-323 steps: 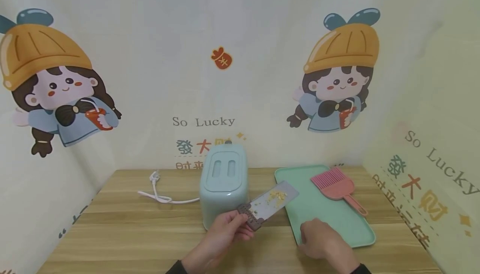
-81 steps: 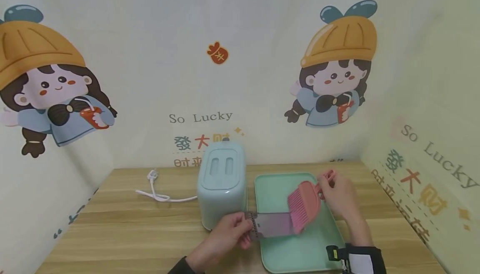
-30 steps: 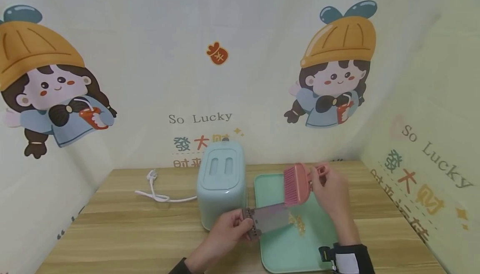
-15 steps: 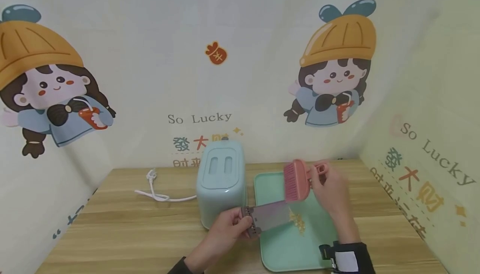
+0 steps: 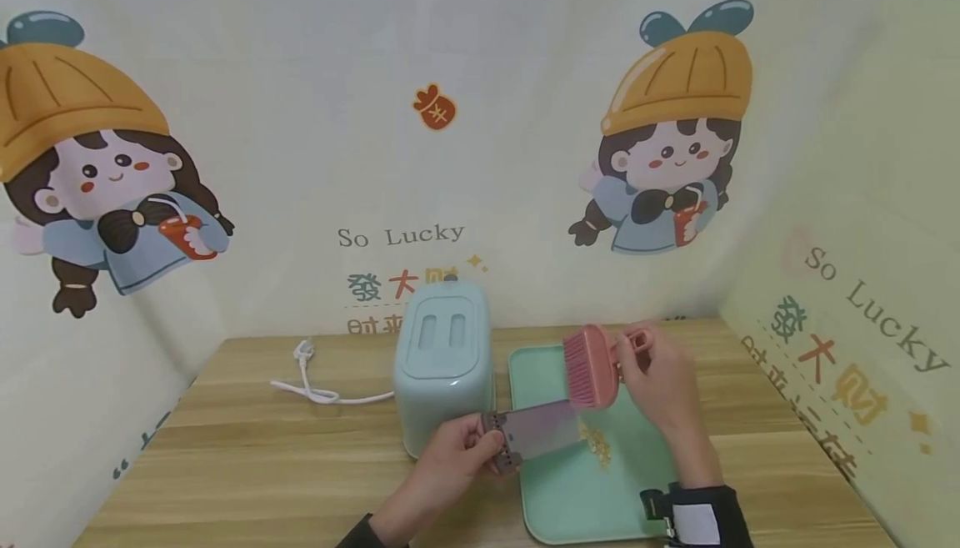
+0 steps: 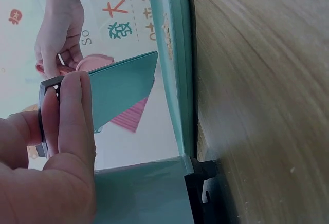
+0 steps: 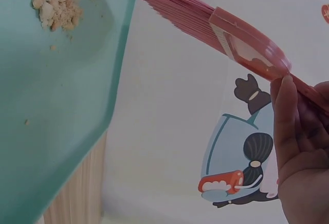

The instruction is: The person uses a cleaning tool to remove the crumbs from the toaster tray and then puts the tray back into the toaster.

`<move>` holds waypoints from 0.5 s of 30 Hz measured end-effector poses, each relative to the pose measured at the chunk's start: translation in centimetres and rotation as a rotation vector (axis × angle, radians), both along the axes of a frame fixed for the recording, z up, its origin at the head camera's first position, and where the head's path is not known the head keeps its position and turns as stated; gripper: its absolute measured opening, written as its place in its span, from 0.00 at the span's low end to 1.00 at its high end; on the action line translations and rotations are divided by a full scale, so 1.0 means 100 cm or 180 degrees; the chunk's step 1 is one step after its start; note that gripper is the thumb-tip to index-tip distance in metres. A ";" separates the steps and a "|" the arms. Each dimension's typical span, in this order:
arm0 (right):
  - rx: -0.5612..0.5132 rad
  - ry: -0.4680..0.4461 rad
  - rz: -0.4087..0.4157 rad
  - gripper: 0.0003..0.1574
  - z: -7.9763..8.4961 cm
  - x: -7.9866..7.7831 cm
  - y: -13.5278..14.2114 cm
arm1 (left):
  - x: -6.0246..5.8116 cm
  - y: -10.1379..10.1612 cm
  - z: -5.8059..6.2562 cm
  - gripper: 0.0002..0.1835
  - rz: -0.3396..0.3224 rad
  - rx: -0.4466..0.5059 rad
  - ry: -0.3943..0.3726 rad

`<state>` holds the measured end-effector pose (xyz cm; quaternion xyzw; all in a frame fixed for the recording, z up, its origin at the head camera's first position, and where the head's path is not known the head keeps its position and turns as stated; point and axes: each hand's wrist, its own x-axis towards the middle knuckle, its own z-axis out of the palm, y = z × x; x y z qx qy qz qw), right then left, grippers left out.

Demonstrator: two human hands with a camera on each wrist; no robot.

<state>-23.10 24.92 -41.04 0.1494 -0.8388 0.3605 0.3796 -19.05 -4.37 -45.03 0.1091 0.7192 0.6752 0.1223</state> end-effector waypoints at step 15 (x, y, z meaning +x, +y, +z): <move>-0.0075 -0.0137 0.0012 0.03 -0.003 0.000 0.006 | 0.000 0.003 0.001 0.09 0.0057 0.0001 0.0012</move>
